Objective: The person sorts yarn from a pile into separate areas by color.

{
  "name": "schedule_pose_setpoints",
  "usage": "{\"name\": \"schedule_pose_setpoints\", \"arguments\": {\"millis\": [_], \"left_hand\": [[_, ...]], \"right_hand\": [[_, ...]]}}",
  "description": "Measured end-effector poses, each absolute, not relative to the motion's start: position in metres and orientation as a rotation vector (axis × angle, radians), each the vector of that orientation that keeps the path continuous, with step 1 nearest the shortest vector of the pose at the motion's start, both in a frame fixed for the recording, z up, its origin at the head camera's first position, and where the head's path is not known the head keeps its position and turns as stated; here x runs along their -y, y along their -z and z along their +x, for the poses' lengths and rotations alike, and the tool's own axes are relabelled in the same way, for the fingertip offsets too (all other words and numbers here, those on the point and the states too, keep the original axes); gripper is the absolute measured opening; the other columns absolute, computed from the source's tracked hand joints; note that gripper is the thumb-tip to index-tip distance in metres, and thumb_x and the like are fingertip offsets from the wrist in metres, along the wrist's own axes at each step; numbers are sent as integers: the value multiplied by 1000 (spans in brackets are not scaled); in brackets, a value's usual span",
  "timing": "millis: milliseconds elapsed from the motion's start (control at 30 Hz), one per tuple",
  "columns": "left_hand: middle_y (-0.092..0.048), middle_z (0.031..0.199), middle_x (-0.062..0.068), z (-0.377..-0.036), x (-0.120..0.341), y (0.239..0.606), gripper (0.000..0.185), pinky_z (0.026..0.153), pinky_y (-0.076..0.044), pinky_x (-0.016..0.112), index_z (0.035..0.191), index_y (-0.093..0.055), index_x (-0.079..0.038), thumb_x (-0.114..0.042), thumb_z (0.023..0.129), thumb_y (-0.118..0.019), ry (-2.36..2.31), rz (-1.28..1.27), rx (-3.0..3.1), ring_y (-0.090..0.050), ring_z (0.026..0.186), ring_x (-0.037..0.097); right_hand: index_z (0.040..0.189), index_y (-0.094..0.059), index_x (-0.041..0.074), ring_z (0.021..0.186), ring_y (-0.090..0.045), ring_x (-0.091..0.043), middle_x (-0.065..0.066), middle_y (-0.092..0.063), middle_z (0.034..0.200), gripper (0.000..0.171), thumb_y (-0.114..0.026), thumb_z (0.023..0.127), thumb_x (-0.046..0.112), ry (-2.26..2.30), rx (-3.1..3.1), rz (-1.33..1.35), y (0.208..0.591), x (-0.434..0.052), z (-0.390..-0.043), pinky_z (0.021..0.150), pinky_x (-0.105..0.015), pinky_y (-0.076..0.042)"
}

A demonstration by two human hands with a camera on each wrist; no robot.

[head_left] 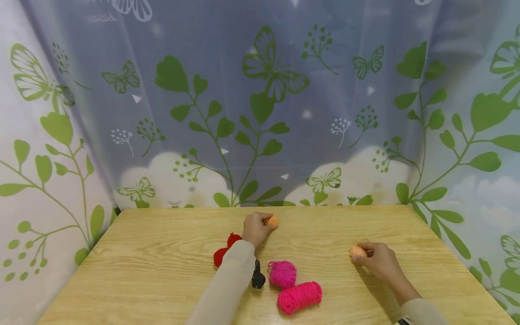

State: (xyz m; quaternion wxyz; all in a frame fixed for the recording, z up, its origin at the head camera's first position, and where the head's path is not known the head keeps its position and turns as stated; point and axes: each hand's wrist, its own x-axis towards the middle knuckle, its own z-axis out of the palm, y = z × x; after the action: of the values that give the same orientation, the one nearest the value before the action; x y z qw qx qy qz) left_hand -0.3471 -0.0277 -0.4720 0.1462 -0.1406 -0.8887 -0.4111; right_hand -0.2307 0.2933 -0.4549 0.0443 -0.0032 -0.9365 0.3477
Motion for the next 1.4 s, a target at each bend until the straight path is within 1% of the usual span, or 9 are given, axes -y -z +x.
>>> {"name": "schedule_pose_setpoints", "arguments": {"millis": [133,267,600,800,1000,1233,1400], "left_hand": [[-73,93,11,-348,28,473,30,71,-55,34,108,-73,-3,-6,78,-79,1187,-393,2557,-66,83,21],[-73,95,10,-348,27,475,28,72,-55,34,107,-74,-4,-6,79,-78,1185,-386,2562,-66,86,22],[-73,97,9,-348,28,474,27,69,-53,30,106,-74,-4,-7,80,-77,1167,-398,2574,-65,83,19],[-72,101,9,-348,28,473,28,70,-53,30,107,-74,-4,-7,80,-78,1174,-401,2592,-65,86,19],[-73,99,9,-347,29,473,28,70,-53,30,107,-74,-4,-9,79,-78,1165,-399,2598,-66,86,20],[-73,97,9,-347,28,472,28,68,-52,30,106,-74,-4,-8,78,-79,1151,-406,2597,-65,84,19],[-73,96,8,-349,29,474,28,67,-52,28,106,-74,-4,-10,78,-79,1128,-414,2593,-64,82,18]], "right_hand": [[117,-59,-16,86,-65,-31,-27,-67,101,49,-76,83,16,-1061,2860,-4,454,-290,-231,63,-32,-54],[119,-59,-14,89,-64,-34,-27,-66,103,47,-73,85,14,-1067,2850,7,451,-283,-233,66,-36,-55],[118,-61,-12,95,-63,-40,-30,-63,111,40,-71,86,10,-1072,2758,57,438,-249,-251,74,-45,-54],[120,-61,-10,97,-63,-39,-28,-64,113,42,-71,87,12,-1178,2713,91,437,-229,-268,74,-42,-56],[123,-60,-8,101,-63,-39,-27,-62,118,43,-71,87,12,-1251,2678,166,435,-212,-286,76,-41,-56],[122,-60,-10,95,-64,-36,-26,-64,114,43,-72,86,10,-1180,2692,284,438,-193,-305,77,-43,-55],[123,-60,-8,97,-65,-37,-26,-63,117,43,-72,86,11,-1189,2690,362,442,-180,-317,81,-43,-55]]}}
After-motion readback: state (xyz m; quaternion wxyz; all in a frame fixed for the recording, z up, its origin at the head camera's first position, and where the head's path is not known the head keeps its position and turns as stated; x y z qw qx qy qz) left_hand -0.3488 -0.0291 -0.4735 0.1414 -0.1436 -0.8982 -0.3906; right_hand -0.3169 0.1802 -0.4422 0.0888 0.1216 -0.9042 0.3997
